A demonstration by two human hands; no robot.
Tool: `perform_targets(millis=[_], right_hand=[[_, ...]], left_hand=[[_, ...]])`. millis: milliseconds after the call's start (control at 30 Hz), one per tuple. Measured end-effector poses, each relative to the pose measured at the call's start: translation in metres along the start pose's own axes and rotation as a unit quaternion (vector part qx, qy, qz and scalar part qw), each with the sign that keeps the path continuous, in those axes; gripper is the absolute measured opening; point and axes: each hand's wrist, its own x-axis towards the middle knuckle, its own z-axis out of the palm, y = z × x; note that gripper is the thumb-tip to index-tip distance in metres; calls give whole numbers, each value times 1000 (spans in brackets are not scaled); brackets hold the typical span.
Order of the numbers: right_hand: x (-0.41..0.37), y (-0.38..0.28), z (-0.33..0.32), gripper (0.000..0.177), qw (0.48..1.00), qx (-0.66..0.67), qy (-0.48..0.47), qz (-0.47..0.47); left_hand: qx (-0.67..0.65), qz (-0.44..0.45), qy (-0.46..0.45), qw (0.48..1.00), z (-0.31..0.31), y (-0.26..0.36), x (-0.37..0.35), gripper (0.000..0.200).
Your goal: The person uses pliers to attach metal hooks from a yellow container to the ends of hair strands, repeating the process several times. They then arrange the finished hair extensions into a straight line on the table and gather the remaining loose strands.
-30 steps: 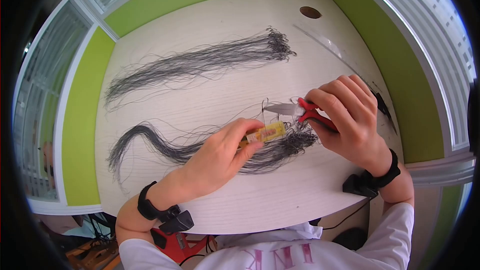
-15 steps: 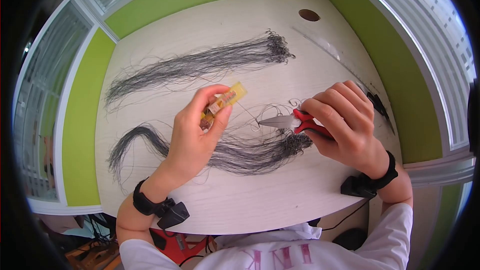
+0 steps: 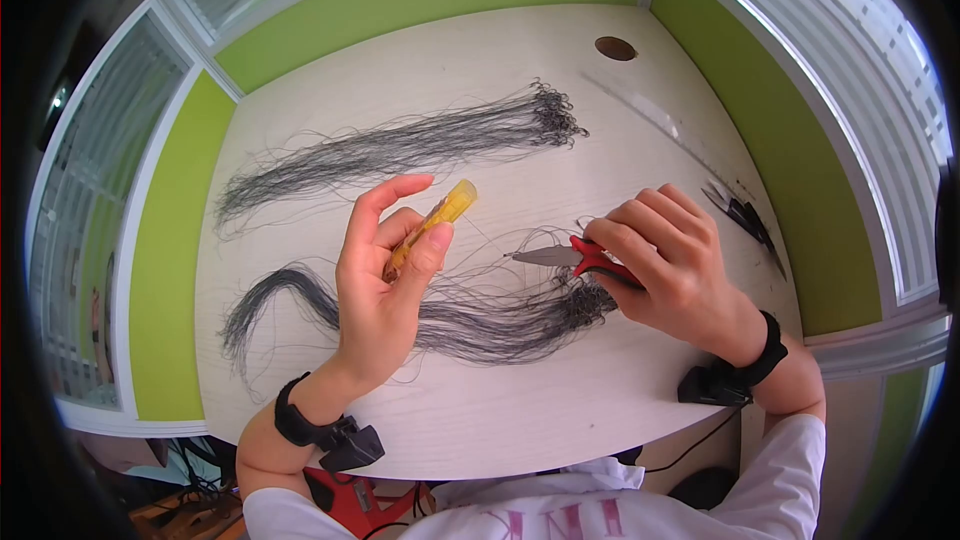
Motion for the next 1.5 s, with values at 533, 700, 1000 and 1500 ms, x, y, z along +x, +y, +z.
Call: perform_targets(millis=[533, 700, 1000, 1500], right_hand=[[3, 4, -4, 37, 999, -21, 33, -7], [2, 1, -3, 37, 1000, -20, 20, -1], [-2, -2, 0, 34, 998, -7, -33, 48], [0, -16, 0, 27, 985, 96, -71, 127]], left_hand=[[296, 157, -157, 929, 11, -9, -6, 18], [281, 167, -172, 929, 12, 0, -8, 26], [366, 237, -112, 893, 8, -6, -6, 35], [362, 324, -156, 860, 1, -18, -3, 42]])
